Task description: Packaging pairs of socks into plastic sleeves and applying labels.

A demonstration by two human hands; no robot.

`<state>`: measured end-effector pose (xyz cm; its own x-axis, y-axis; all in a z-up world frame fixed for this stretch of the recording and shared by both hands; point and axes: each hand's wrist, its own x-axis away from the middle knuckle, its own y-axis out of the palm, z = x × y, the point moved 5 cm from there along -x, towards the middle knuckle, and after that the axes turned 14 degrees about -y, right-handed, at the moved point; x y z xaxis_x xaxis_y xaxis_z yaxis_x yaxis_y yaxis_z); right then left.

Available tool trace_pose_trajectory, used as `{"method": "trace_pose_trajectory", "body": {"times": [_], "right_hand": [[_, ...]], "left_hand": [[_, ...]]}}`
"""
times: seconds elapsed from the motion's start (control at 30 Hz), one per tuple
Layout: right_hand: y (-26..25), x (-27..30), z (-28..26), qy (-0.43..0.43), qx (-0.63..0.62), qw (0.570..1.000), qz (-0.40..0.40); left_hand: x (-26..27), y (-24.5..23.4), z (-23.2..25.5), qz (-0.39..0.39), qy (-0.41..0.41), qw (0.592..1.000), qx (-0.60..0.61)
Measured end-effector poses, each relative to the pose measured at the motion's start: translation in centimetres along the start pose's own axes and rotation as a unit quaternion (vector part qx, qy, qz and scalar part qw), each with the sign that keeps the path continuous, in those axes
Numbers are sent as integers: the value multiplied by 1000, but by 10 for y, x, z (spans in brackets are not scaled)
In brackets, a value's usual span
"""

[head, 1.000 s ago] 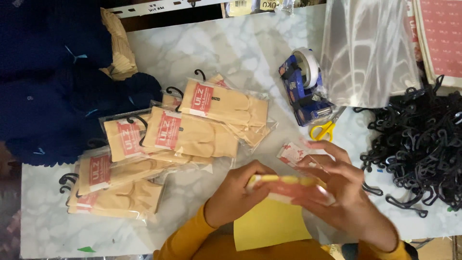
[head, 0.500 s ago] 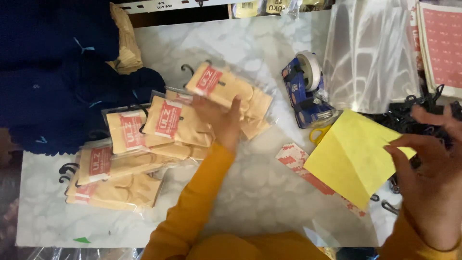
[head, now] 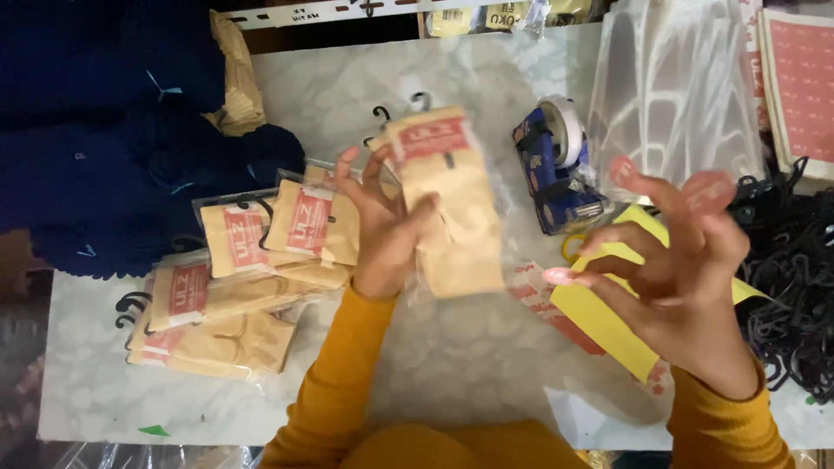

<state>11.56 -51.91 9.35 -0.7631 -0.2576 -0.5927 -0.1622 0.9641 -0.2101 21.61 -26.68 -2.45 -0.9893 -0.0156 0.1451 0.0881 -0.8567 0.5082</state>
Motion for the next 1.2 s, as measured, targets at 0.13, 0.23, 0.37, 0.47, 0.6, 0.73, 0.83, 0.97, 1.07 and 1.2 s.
{"method": "trace_pose_trajectory", "body": {"times": [0.13, 0.23, 0.37, 0.47, 0.6, 0.73, 0.83, 0.97, 1.07, 1.2], "right_hand": [[16, -18, 9, -54, -99, 994, -3], [45, -27, 7, -23, -108, 993, -39], [47, -11, 24, -47, 134, 990, -26], [29, -7, 25, -47, 248, 967, -17], [29, -9, 13, 25, 251, 967, -34], [28, -12, 12, 40, 235, 971, -9], [21, -12, 9, 30, 235, 971, 19], [12, -13, 2, -2, 283, 959, -4], [8, -10, 4, -33, 249, 968, -11], [18, -24, 8, 18, 47, 998, -28]], "left_hand": [[33, 41, 24, -155, 125, 977, -80], [53, 64, 44, -171, 135, 967, -129], [48, 55, 28, -187, 107, 967, -139], [15, 30, 3, -146, 113, 935, -303], [-40, -30, -67, 112, 18, 733, -670], [-85, -45, -101, 139, -104, 749, -639], [-72, -23, -79, 87, -106, 918, -372], [-59, -17, -37, 69, 14, 966, -249], [-26, 14, 26, -34, 55, 975, -213], [15, 47, 59, -97, -7, 940, -326]]}}
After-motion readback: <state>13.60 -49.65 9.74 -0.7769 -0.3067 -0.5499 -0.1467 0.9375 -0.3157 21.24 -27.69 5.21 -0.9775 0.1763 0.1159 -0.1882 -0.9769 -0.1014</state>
